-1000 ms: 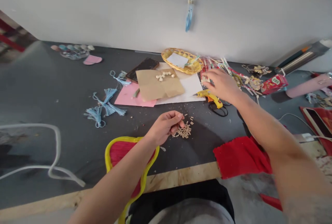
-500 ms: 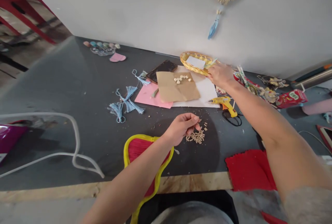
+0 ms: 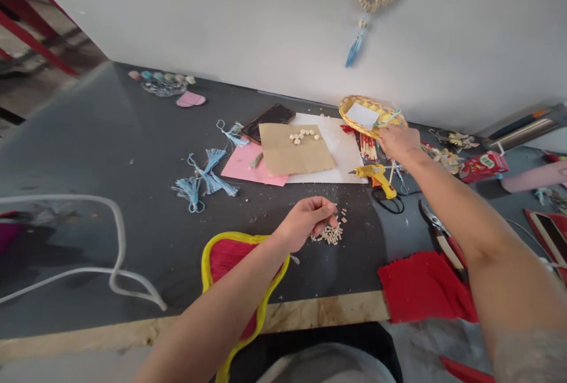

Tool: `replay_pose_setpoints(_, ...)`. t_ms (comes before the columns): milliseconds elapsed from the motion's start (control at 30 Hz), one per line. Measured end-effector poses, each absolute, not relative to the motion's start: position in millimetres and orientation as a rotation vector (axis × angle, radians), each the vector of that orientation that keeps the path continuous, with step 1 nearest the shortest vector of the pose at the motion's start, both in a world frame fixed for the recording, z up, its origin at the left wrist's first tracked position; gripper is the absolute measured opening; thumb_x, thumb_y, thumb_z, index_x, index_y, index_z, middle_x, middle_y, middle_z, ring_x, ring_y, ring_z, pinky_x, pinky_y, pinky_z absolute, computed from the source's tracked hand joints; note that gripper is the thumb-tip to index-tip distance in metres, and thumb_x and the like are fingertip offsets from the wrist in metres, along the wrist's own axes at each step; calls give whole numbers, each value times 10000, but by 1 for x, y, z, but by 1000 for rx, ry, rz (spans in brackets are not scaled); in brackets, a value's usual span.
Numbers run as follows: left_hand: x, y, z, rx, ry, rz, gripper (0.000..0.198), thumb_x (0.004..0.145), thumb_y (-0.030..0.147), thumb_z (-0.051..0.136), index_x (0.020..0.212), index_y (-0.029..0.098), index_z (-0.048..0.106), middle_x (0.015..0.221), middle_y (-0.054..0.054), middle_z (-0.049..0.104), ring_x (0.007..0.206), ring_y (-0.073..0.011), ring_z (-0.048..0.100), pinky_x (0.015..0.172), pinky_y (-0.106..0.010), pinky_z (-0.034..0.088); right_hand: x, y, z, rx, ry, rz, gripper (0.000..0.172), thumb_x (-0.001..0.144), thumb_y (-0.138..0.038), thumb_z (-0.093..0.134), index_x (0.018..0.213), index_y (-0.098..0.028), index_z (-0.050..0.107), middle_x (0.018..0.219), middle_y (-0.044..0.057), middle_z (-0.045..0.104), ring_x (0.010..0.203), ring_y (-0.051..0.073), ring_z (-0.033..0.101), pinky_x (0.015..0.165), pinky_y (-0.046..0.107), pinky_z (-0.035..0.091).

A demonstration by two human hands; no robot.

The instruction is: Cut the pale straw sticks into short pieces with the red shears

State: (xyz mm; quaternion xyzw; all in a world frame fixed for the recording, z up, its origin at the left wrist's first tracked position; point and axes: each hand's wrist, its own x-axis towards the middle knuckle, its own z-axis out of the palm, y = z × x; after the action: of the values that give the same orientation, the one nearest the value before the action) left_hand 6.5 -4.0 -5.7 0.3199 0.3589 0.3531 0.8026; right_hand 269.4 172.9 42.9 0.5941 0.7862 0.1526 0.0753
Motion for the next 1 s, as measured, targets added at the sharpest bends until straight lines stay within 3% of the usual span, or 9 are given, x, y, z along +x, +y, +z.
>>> replay_pose_setpoints(133, 6, -4, -7, 684, 766, 749, 291, 763, 396, 711, 750, 142, 569, 606, -22, 639, 388, -27, 354, 400, -200, 180, 271, 176, 42, 1787, 2298, 442, 260, 890, -279, 500, 1036, -154, 677, 1032, 168, 671, 939, 320, 619, 731, 435, 473)
replay_pose_setpoints(267, 6, -4, -7, 665, 766, 756, 297, 755, 396, 717, 751, 139, 570, 605, -25, 640, 389, -27, 353, 397, -198, 162, 257, 185, 57, 1773, 2382, 400, 365, 893, -423, 524, 1124, -166, 641, 1081, 145, 658, 952, 277, 612, 743, 380, 465)
replay_pose_setpoints(433, 5, -3, -7, 621, 760, 745, 305, 751, 398, 722, 753, 138, 562, 606, -23, 642, 389, -24, 354, 396, -186, 174, 206, 213, 66, 1526, 2693, 437, 298, 950, -279, 410, 1043, -148, 662, 1113, 125, 632, 1118, 293, 482, 918, 432, 398)
replay_pose_setpoints(600, 4, -2, -9, 595, 746, 737, 318, 754, 405, 722, 733, 143, 541, 609, -20, 643, 386, -24, 360, 389, -185, 191, 153, 252, 43, 1508, 2708, 436, 352, 954, -239, 366, 992, -94, 683, 1133, 180, 594, 1176, 376, 373, 899, 530, 351)
replay_pose_setpoints(1000, 5, -2, -12, 547, 701, 721, 370, 735, 469, 711, 736, 147, 529, 609, -8, 649, 373, -25, 334, 374, -198, 197, 131, 303, -1, 1619, 2446, 398, 351, 927, -195, 381, 970, -128, 723, 1030, 181, 653, 1147, 368, 395, 886, 564, 268)
